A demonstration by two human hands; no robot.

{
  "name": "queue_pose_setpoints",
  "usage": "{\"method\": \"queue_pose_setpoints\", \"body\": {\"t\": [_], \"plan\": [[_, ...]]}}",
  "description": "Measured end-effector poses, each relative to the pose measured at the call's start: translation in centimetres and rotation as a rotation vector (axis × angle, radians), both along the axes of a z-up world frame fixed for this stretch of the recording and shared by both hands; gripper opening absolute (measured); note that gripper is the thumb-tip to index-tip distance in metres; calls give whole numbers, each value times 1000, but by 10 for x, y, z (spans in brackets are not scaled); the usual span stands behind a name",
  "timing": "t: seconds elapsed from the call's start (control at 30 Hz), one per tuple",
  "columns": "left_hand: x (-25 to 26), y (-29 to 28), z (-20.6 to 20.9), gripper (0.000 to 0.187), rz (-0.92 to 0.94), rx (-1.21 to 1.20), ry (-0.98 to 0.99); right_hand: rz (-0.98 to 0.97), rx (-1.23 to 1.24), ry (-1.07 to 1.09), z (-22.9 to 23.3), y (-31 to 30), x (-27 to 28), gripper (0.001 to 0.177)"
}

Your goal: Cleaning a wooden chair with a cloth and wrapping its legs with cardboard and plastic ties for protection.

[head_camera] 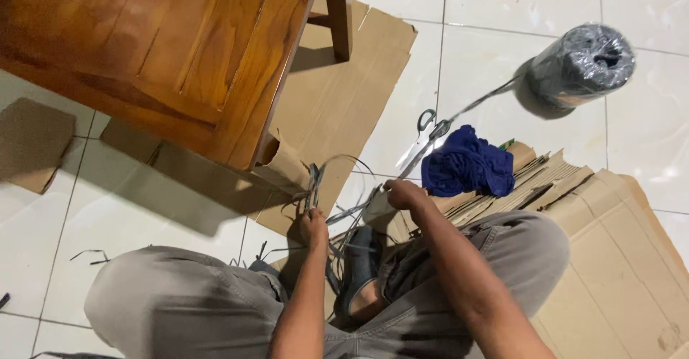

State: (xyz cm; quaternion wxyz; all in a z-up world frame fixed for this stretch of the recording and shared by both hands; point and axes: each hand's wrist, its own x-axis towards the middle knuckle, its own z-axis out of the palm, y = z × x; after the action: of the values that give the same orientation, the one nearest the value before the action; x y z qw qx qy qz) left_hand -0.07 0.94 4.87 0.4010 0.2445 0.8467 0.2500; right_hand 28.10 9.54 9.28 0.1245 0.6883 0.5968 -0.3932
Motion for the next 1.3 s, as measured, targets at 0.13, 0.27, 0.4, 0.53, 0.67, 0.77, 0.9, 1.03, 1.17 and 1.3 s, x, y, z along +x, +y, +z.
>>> {"method": "queue_pose_setpoints", "body": {"t": [0.13,0.27,0.4,0.53,0.67,0.77,0.9,1.03,1.17,1.3], "plan": [[-7,11,2,49,31,8,0,175,-98,57,26,4,-10,31],[-9,11,-7,41,32,13,10,-505,-202,53,203,38,-12,55],[-9,5,21,44,44,-1,-15,-453,103,-280,75,101,168,86],[-22,5,-1,52,3,-51,81,-1506,728,188,141,103,217,36],[-15,-3,22,49,84,11,110,-1530,703,424,86,116,263,29],[10,-4,57,41,-101,149,255,-1021,568,-37,173,82,124,85],[19,-12,101,59,-233,133,-7,-813,552,-141,136,70,86,106],[22,-34,65,88,-647,-22,-30,-570,529,30,167,63,27,93],[19,-40,-6,49,-940,-110,200,-410,447,144,190,51,-17,81],[15,-41,33,39,-1030,-82,265,-330,395,111,159,40,-33,82]]}}
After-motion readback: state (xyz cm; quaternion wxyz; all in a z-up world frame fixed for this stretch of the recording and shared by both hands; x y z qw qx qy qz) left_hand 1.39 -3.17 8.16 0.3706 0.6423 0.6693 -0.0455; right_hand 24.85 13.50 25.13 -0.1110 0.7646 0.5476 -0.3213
